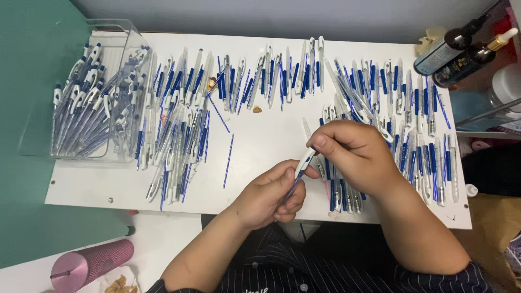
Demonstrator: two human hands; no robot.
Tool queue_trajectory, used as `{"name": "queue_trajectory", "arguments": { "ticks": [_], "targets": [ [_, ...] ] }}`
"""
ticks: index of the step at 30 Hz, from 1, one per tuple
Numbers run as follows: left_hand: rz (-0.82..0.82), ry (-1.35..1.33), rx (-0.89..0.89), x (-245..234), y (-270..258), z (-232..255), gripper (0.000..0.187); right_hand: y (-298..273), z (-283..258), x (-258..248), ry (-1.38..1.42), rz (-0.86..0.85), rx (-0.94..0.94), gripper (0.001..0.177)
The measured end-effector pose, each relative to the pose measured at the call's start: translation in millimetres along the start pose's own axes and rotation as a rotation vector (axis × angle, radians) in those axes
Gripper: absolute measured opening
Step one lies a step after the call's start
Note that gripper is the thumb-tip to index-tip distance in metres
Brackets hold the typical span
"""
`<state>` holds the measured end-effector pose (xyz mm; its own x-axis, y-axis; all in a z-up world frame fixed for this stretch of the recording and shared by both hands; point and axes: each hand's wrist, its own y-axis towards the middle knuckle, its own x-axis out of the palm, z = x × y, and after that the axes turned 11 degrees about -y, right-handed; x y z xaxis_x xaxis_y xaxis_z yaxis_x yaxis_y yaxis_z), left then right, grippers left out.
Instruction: The person assembles pens by hand, inserting blue ink refills into white and blue pen barrels and snapping the components together.
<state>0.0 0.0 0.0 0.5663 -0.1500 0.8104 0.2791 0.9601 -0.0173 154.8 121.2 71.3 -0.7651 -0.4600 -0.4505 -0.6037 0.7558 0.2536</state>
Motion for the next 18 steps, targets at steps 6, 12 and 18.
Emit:
{"name": "queue_trajectory", "arguments": {
  "ticks": [6, 12, 18],
  "targets": [
    [-0.004, -0.082, -0.015, -0.1, 1.0, -1.8, 0.043, -6.8, -5.9, 1.0, 0.169, -0.001, 0.081, 0.017],
    [0.002, -0.063, -0.015, 3.1, 0.7, 1.6, 0.043, -3.9, 2.6, -1.6, 0.239, 0.036, 0.135, 0.012],
    [-0.01, -0.038, -0.012, -2.0, 2.4, -0.1, 0.041, 0.1, 11.7, -4.3, 0.163, 0.021, 0.138, 0.009]
  ]
}}
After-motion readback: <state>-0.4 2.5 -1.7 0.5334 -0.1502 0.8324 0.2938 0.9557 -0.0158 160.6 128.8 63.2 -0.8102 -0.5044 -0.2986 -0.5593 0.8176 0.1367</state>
